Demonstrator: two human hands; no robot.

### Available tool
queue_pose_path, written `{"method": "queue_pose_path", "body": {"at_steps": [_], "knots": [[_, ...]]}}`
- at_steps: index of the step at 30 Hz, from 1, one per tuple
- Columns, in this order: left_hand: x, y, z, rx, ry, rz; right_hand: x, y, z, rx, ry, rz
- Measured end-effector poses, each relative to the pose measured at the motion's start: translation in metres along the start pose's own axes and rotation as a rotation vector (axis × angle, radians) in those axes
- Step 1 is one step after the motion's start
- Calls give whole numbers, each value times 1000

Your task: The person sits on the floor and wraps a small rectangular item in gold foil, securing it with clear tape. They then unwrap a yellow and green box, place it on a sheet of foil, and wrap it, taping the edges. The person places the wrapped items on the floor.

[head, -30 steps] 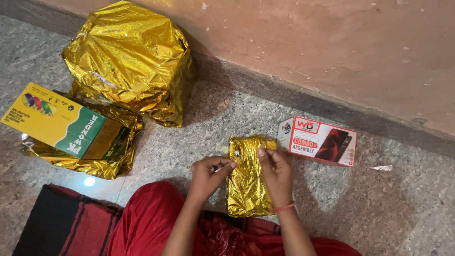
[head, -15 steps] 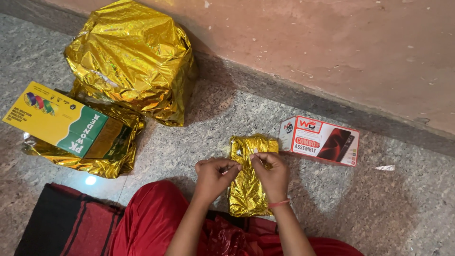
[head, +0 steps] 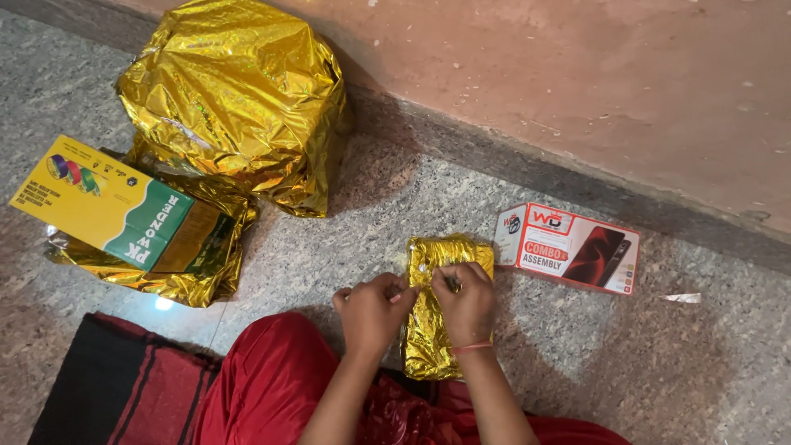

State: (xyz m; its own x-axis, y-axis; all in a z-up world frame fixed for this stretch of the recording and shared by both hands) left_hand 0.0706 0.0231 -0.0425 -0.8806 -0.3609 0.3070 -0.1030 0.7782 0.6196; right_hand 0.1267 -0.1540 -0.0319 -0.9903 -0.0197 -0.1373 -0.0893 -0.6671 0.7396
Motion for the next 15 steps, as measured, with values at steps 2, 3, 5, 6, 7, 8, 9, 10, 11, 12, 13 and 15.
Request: {"method": "queue_pose_path", "body": {"at_steps": [2, 3, 5, 6, 7, 8, 9, 10, 11, 12, 13, 15], "knots": [[4, 2, -3, -82, -19, -19, 1, -1, -1, 63, -33, 2], [4, 3, -3, -93, -9, -21, -1, 2, -1, 72, -37, -39], [3, 4, -4, -102, 11, -17, -6, 7, 0, 58, -20, -74], [2, 3, -3, -100, 20, -10, -9, 7, 1, 35, 1, -67], [3, 1, -1, -99, 33, 4, -7, 9, 0, 15, 15, -57], [5, -1, 2, -82, 37, 23, -3, 11, 1, -17, 46, -53], [3, -1, 4, -64, 37, 36, -1, 13, 3, -51, 85, -52], [1, -1, 6, -46, 37, 49, 1, 16, 5, -85, 123, -51], [-2, -3, 10, -39, 53, 92, 4, 13, 2, -125, 72, 25], [-5, -5, 15, -32, 69, 135, 10, 11, -1, -164, 21, 102], [-5, -7, 19, -24, 89, 181, 17, 9, -4, -201, -32, 183], [-6, -9, 23, -9, 98, 209, 28, 6, 7, -288, 56, 143]]}}
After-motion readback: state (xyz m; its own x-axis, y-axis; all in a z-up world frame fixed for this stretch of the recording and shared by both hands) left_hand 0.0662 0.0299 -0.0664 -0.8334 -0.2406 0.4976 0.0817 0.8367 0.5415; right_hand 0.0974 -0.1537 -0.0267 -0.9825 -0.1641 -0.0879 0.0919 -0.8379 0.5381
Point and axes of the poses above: each hand's wrist, its own x-axis away from the middle knuckle, its own y-axis out of the back of the hand, z = x × y, the point moved 7 cm from there along -x, towards the middle knuckle
